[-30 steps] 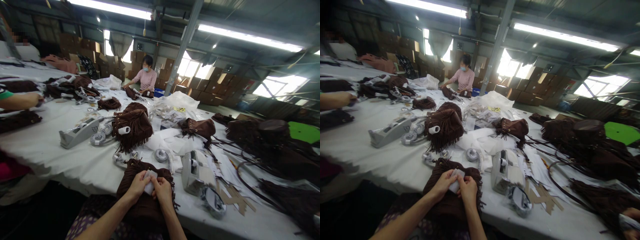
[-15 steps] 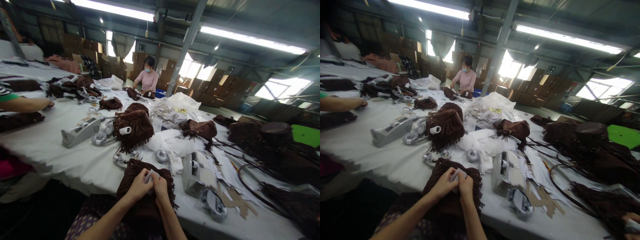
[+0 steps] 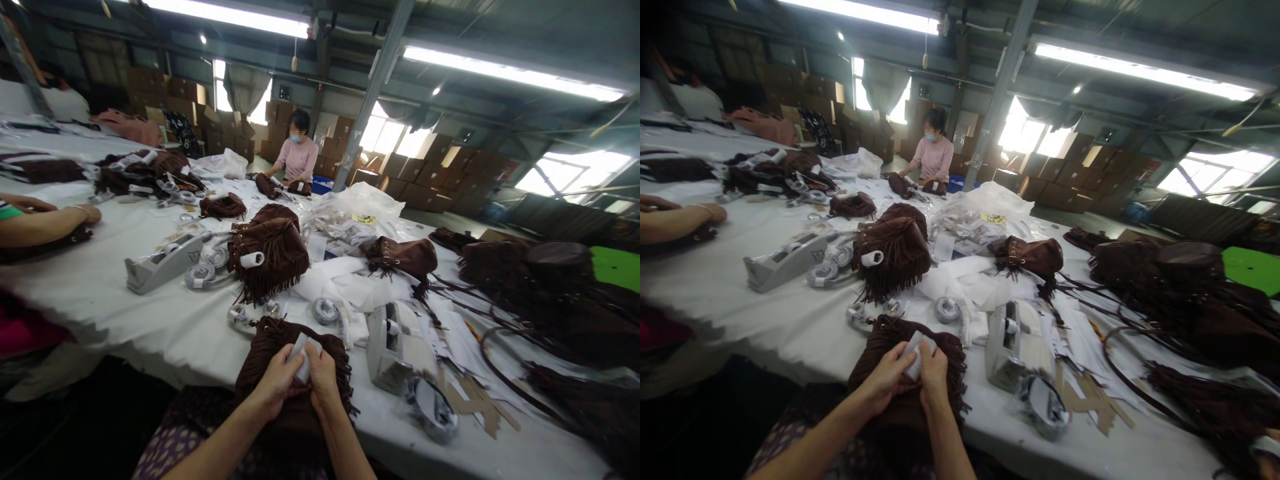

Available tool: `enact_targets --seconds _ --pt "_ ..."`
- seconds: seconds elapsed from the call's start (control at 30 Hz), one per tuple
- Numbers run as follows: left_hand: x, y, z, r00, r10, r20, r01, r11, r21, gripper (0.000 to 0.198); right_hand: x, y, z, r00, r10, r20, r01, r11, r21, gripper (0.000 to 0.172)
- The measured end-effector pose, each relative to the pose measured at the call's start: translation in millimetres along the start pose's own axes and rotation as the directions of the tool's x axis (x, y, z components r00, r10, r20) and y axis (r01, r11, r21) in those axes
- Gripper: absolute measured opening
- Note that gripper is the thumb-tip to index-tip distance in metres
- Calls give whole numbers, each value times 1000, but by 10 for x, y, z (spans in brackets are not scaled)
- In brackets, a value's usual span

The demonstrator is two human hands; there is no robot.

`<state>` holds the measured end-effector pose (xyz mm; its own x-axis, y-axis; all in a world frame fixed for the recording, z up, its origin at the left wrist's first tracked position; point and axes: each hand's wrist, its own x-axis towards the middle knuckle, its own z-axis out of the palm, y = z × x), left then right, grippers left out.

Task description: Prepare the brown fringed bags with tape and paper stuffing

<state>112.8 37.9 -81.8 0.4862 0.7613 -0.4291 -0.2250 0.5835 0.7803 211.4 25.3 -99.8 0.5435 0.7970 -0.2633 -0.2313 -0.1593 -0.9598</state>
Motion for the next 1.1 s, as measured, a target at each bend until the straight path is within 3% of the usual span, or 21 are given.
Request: enact_targets --seconds 0.13,0.3,0.47,0.53,0.6,0.67,0.73,0.8,0.9,1.1 --pt "113 -40 -5 978 171 -116 -166 985 51 30 -12 -62 -79 990 98 98 -95 995 -43 40" --pt "183 -37 -34 944 312 -104 -300 947 114 30 1 -175 -141 964 202 171 -181 975 -128 36" --pt "333 -191 -117 879 477 -7 -450 835 318 29 155 -55 -76 991 119 56 -99 957 -272 37" --pt "404 -259 -164 833 553 18 -504 745 437 28 219 4 -51 999 34 18 -28 964 -265 35" --pt "445 -320 -207 758 647 86 -584 614 531 27 234 22 -55 999 39 14 -34 970 -242 34" --pt "457 -379 -247 665 722 190 -666 459 588 28 204 -4 -88 985 166 37 -154 963 -222 36" --pt "454 -429 -282 582 761 287 -715 312 625 29 157 -59 -135 941 325 93 -302 933 -196 39" --pt "433 -456 -307 532 761 371 -732 193 653 31 115 -121 -177 905 400 146 -381 913 -145 39" --pt "343 -429 -302 545 706 452 -720 117 684 35 75 -194 -209 893 410 184 -403 912 -73 33" --pt "77 -262 -207 713 539 448 -580 95 809 48 23 -215 -237 886 387 256 -411 911 43 29"
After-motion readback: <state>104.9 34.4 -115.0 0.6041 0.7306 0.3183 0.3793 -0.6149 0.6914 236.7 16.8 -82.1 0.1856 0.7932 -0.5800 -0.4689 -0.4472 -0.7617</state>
